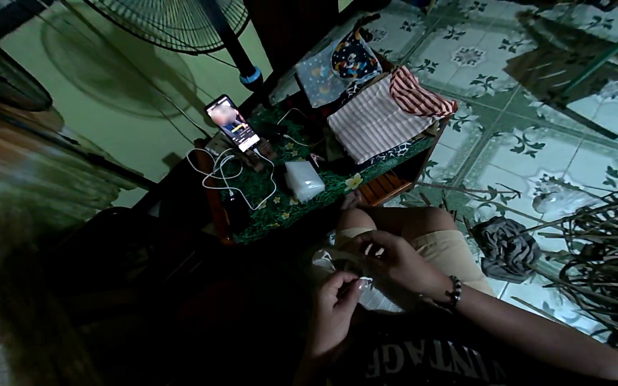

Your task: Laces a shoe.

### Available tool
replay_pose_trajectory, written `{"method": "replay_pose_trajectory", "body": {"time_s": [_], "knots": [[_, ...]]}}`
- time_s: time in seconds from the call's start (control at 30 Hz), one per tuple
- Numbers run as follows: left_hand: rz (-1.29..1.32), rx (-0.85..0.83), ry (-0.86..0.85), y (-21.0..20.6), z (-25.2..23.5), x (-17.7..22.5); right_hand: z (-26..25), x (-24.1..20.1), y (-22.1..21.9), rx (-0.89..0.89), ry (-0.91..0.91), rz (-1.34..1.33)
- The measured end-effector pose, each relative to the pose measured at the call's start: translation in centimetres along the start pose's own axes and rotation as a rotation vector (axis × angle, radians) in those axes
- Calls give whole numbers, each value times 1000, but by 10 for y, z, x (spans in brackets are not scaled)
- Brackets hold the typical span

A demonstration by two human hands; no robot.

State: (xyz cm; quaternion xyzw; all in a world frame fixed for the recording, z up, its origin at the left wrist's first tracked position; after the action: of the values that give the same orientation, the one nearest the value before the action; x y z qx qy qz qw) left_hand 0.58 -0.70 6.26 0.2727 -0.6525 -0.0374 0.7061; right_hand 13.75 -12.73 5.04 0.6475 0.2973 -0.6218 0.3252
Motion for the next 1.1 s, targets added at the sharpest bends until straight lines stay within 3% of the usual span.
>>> {"method": "replay_pose_trajectory", "body": {"time_s": [0.13, 0.33, 0.67, 0.87, 1.1], "knots": [[293, -102, 182, -2, 1, -10, 11, -11, 1, 7, 321, 78], [461, -153, 191, -5, 0, -10, 23, -15, -9, -62, 410, 244], [373, -85, 152, -1, 2, -10, 24, -15, -3, -119, 356, 98], [301, -63, 75, 1, 3, -8, 24, -10, 14, -148, 147, -175], [111, -4, 27, 14, 6, -10, 13, 0, 35, -103, 21, -113]]}}
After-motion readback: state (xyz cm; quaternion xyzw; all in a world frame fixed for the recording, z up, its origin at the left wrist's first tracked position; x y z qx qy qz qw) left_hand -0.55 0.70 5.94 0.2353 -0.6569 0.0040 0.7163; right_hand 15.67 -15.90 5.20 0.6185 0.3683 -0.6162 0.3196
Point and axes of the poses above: each hand's wrist, its own z-axis away from the middle knuckle, its own y-axis out of the back of the hand, x = y × z, the point moved 5 cm from there along -z, towards the middle knuckle, and after that the axes turned 11 degrees about -z, right-handed, at the moved point
